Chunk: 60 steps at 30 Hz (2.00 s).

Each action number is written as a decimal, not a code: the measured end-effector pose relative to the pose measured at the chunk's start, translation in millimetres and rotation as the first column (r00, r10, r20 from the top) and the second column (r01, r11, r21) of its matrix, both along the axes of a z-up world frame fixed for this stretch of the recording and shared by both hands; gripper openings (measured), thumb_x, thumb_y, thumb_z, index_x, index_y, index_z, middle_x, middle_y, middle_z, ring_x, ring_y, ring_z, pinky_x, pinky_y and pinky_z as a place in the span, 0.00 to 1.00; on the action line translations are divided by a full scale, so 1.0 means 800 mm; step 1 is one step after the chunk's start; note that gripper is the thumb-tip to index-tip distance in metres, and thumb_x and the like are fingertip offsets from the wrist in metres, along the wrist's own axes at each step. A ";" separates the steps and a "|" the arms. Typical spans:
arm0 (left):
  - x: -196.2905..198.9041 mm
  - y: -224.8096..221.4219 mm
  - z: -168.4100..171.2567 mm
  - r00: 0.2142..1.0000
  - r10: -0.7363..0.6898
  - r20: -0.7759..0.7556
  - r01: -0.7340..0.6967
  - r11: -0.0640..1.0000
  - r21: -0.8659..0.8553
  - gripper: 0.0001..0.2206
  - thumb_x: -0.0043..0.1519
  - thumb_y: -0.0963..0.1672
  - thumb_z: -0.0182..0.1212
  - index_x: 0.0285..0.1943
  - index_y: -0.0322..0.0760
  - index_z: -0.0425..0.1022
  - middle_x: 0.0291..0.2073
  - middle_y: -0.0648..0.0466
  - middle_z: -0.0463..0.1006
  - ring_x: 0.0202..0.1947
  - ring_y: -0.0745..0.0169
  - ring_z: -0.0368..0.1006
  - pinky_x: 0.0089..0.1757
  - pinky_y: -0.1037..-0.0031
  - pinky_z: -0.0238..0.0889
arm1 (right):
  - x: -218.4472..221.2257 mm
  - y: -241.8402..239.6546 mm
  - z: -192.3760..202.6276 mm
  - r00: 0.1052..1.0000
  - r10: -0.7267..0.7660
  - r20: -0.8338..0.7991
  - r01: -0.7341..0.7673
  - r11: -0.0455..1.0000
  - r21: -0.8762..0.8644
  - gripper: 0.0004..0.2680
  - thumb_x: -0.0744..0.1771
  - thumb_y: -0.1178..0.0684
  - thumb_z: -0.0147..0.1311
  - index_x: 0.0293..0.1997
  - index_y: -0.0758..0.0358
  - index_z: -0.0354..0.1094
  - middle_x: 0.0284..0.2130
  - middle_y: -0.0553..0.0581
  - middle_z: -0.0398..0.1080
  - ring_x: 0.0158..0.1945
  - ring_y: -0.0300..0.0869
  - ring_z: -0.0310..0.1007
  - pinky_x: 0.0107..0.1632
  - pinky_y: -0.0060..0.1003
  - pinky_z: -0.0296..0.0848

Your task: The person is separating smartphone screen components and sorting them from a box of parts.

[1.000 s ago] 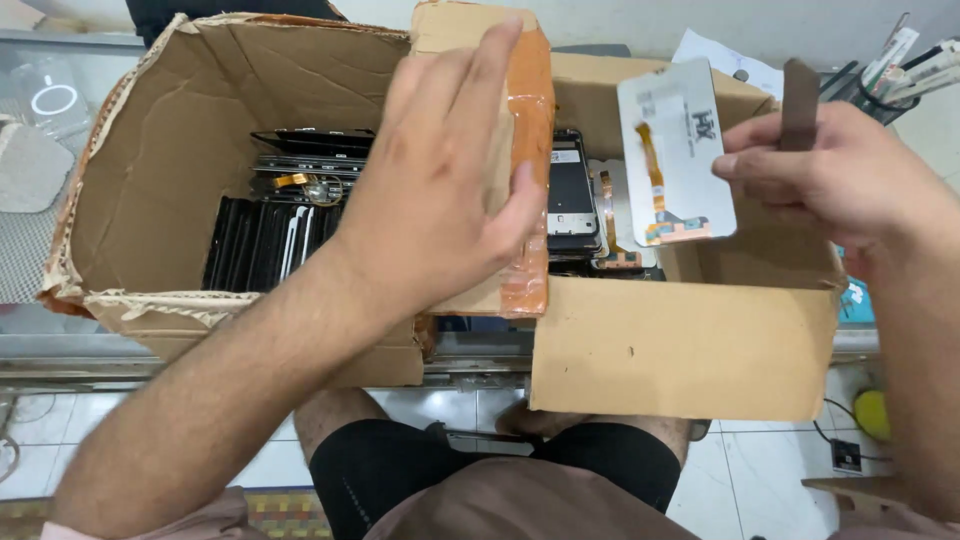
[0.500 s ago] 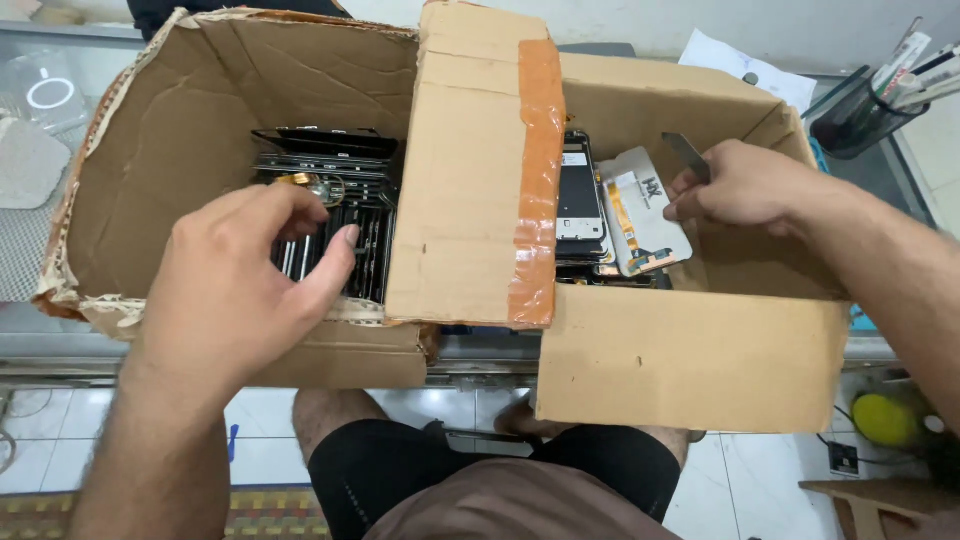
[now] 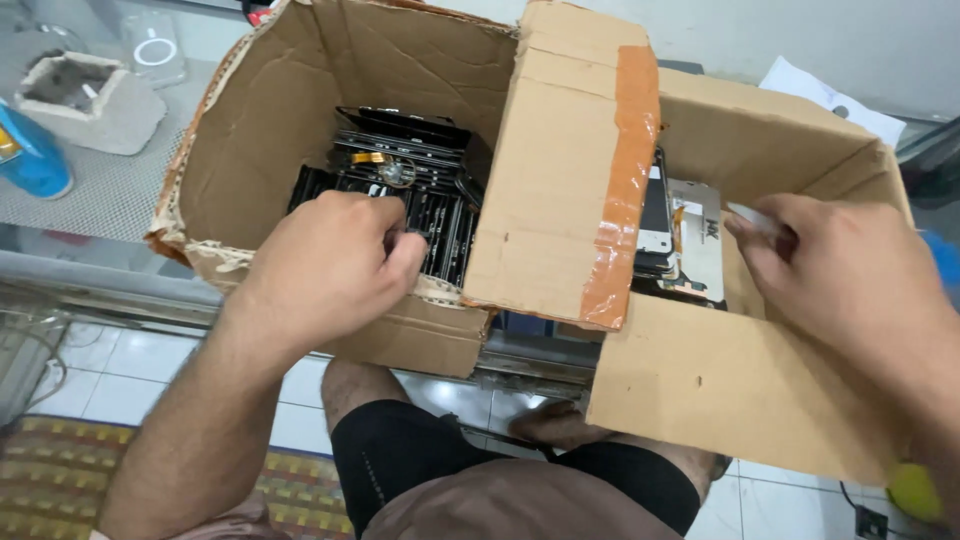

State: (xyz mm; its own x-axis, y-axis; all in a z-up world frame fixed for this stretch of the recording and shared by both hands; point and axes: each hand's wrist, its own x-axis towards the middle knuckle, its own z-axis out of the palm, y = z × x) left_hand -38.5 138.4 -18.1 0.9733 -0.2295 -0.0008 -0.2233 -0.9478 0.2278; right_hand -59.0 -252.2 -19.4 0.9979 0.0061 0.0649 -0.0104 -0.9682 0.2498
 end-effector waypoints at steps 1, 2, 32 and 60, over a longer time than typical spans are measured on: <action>0.004 0.006 -0.004 0.996 -0.082 0.045 0.085 0.993 -0.077 0.15 0.61 0.47 0.47 0.25 0.34 0.71 0.21 0.43 0.78 0.25 0.38 0.73 0.31 0.49 0.63 | -0.024 0.012 0.003 0.994 0.019 0.109 -0.031 0.993 0.110 0.12 0.72 0.40 0.49 0.41 0.53 0.74 0.32 0.59 0.78 0.38 0.55 0.79 0.40 0.48 0.74; 0.008 0.012 -0.008 0.982 -0.159 0.098 0.172 0.974 -0.150 0.12 0.60 0.45 0.49 0.25 0.35 0.70 0.21 0.46 0.78 0.25 0.40 0.73 0.33 0.52 0.62 | -0.047 0.024 0.006 0.976 0.023 0.218 -0.071 0.974 0.216 0.12 0.71 0.42 0.53 0.54 0.51 0.79 0.41 0.59 0.81 0.43 0.54 0.81 0.43 0.47 0.75; 0.260 0.014 -0.072 0.951 -0.116 -0.288 0.278 0.731 0.623 0.14 0.65 0.37 0.52 0.55 0.36 0.81 0.54 0.45 0.80 0.52 0.43 0.78 0.48 0.55 0.76 | -0.133 0.022 -0.096 0.905 -0.094 0.415 -0.289 0.580 0.762 0.09 0.71 0.61 0.60 0.55 0.73 0.68 0.19 0.49 0.46 0.23 0.33 0.42 0.32 0.28 0.44; 0.058 0.069 0.120 0.957 -0.028 0.288 0.034 0.999 -0.016 0.09 0.64 0.44 0.58 0.47 0.44 0.82 0.42 0.58 0.83 0.41 0.57 0.76 0.39 0.62 0.66 | -0.138 0.023 -0.093 0.882 -0.108 0.458 -0.267 0.687 0.675 0.09 0.72 0.57 0.66 0.57 0.69 0.75 0.24 0.50 0.55 0.27 0.35 0.51 0.41 0.29 0.59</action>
